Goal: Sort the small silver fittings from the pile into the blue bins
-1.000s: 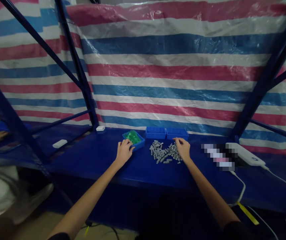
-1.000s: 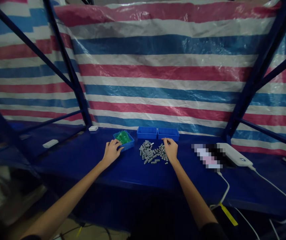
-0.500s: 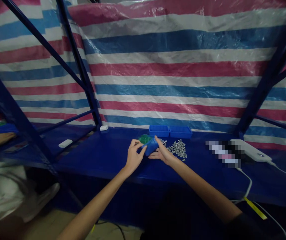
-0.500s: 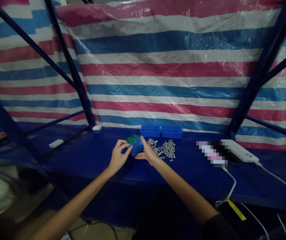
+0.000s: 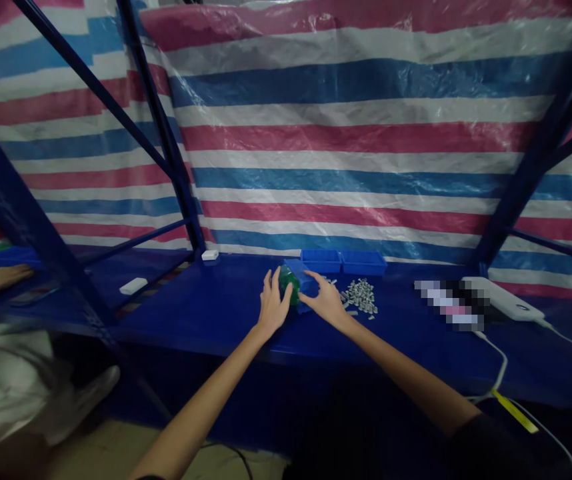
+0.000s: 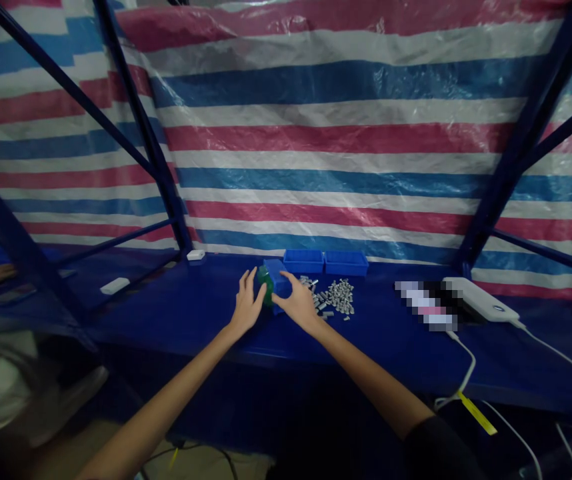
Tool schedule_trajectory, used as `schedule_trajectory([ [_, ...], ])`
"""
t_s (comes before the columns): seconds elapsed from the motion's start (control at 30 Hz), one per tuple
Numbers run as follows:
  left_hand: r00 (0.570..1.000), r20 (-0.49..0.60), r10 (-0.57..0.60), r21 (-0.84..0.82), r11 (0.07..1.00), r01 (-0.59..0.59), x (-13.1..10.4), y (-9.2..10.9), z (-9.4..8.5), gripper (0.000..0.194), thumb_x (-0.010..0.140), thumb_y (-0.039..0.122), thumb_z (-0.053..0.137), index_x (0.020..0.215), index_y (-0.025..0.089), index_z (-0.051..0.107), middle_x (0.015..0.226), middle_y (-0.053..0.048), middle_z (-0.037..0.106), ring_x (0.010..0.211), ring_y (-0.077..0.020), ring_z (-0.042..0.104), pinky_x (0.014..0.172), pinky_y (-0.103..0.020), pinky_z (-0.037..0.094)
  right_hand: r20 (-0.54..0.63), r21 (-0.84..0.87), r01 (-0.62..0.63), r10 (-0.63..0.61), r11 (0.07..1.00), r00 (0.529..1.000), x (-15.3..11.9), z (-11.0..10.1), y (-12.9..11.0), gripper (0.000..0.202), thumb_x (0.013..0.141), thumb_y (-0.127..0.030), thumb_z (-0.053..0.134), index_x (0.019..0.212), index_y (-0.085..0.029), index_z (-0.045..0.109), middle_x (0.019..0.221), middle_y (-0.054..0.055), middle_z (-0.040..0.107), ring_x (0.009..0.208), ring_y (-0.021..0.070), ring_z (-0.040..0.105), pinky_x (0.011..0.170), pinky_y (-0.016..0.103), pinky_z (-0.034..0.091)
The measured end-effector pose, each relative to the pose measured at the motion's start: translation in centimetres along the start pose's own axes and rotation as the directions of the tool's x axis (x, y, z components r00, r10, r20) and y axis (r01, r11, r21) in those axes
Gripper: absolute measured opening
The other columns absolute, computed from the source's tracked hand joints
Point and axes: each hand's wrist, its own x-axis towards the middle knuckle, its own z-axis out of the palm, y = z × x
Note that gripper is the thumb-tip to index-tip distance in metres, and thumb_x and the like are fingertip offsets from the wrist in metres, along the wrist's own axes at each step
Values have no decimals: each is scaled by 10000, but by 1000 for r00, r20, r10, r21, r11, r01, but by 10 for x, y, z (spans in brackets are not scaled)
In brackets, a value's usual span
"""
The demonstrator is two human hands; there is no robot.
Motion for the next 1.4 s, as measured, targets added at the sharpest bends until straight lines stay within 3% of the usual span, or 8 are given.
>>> schedule_trajectory([
  [0.17,991,97,-90,22,996,89,9,-25,23,567,892,504,274,1396,251,221,1479,-118,198,1352,-285,214,1041,-516,262,64,-135,133,-125,982,990,-6,9,4,593,695,-271,626,1267,-219,480,1253,78,553,1076,246,568,911,391,463],
  [0.27,981,53,-184,61,982,181,10,-35,30,541,882,493,308,1350,223,321,1455,-140,265,1338,-304,246,1028,-538,274,104,-142,138,-123,980,987,-6,9,4,605,713,-285,617,1294,-243,452,1301,72,512,1105,256,548,932,414,449],
  [0.37,980,-30,-197,87,976,199,7,-40,34,506,874,476,341,1290,197,414,1419,-169,331,1337,-340,237,1003,-590,269,112,-92,125,-115,988,987,-6,7,6,607,717,-310,617,1298,-259,452,1320,63,491,1141,271,520,960,437,424],
  [0.57,980,-176,-97,136,983,122,-1,-41,32,476,870,443,377,1243,164,474,1384,-196,381,1351,-353,190,999,-621,244,46,-13,122,-121,992,992,-6,1,16,563,722,-303,600,1270,-269,476,1304,50,495,1184,267,480,992,444,390],
  [0.73,990,-143,-5,179,983,31,-4,-35,26,478,893,410,346,1301,174,426,1411,-167,357,1353,-341,194,1002,-597,275,27,-53,140,-138,989,990,-5,-4,24,515,754,-334,575,1255,-258,479,1318,62,477,1191,254,476,988,417,394],
  [1.0,939,25,344,279,900,-336,-12,-11,16,459,914,319,335,1355,191,352,1457,-97,301,1379,-250,149,1064,-473,263,-10,-29,171,-172,985,985,-2,-6,21,471,769,-346,570,1229,-275,492,1358,37,437,1186,251,486,982,397,405],
  [1.23,942,77,326,250,909,-334,-12,-12,17,407,920,308,322,1281,168,449,1290,-102,524,1262,-229,402,1053,-462,290,-36,43,191,-190,981,981,8,-14,20,458,766,-329,563,1215,-269,493,1363,38,428,1237,249,432,1014,410,365],
  [1.4,943,65,327,263,906,-332,-12,-13,19,387,905,321,359,1237,172,494,1256,-115,547,1244,-248,421,1043,-477,298,-102,109,187,-176,976,979,18,-22,19,454,735,-302,582,1181,-242,518,1328,55,461,1273,240,381,1018,403,359],
])
